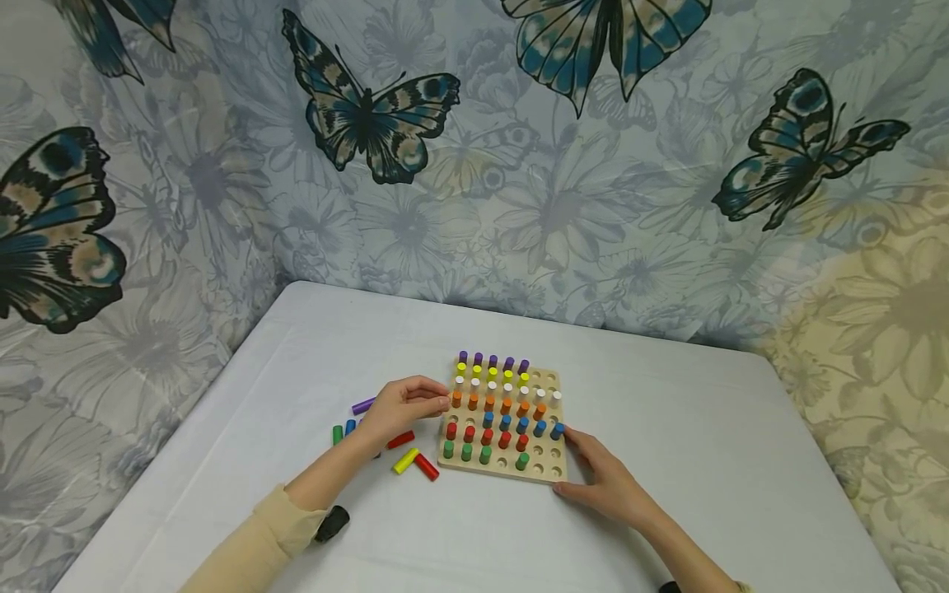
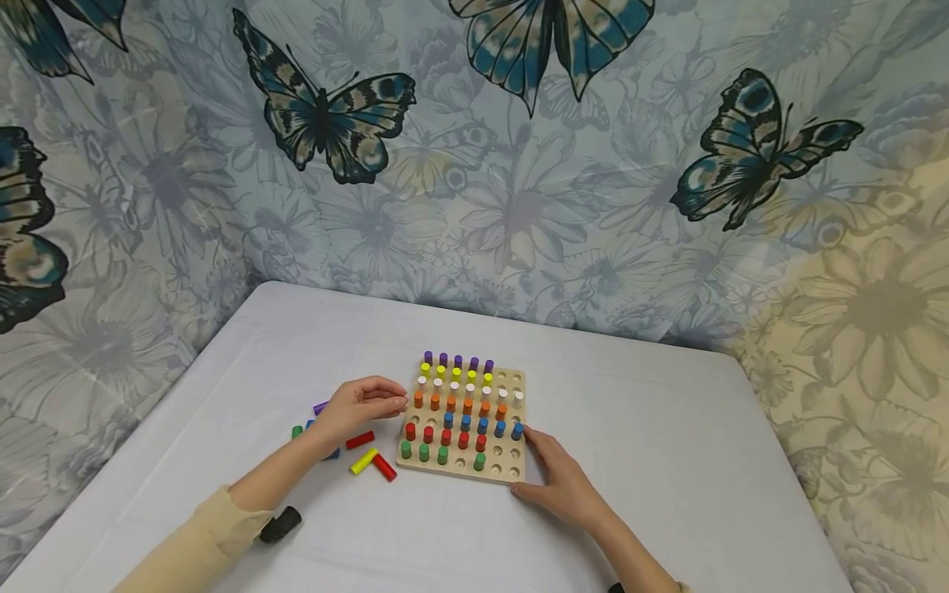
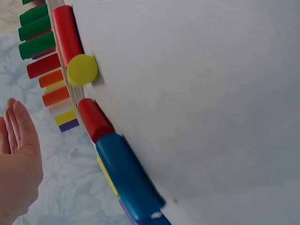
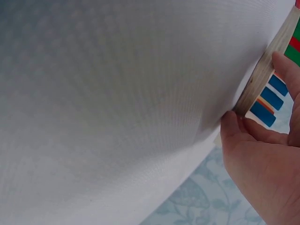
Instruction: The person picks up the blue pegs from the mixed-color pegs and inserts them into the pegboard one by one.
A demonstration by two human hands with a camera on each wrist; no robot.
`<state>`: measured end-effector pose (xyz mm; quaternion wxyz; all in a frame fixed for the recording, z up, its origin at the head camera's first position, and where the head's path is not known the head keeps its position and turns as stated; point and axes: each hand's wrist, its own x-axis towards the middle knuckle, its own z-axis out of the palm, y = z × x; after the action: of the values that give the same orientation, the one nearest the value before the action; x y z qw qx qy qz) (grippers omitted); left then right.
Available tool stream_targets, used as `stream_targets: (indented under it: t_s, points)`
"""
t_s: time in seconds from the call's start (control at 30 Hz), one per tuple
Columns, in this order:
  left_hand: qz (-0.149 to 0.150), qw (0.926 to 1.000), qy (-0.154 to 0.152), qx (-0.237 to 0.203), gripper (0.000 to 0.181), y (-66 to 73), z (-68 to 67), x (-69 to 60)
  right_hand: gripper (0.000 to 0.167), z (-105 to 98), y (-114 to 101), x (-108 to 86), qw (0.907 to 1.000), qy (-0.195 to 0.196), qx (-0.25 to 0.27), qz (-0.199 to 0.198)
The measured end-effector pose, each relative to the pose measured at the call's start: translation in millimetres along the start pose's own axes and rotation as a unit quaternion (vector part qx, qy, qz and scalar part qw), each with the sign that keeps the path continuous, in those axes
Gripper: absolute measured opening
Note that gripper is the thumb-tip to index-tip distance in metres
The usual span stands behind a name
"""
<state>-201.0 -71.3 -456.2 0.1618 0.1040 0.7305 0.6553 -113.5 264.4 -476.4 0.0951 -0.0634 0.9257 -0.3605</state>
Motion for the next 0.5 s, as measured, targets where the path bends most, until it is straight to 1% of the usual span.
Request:
stream_targets:
  t_s: [0.13, 0.27, 0.37, 0.5]
  points:
    - [-0.012, 0.9993, 0.028, 0.020, 0.029, -3.3, -8.6, -5.2, 0.090, 0.1, -0.3, 0.2, 1.0000, -0.001, 0.003, 0.001]
    - [-0.013, 0.9984, 0.043, 0.035, 0.032, -3.4, -19.9, -11.7, 0.090, 0.1, -1.0, 0.3, 1.0000, -0.001, 0.003, 0.007]
    - [-0.006, 0.9979, 0.053, 0.036, 0.034, -3.0, -27.4, -16.6, 0.091, 0.0, -0.8, 0.1, 1.0000, -0.001, 0.002, 0.008]
    - [0.006, 0.9977, 0.055, 0.039, 0.036, -4.8, -36.2, -23.5, 0.090, -0.1, 0.0, 0.2, 1.0000, -0.001, 0.002, 0.005]
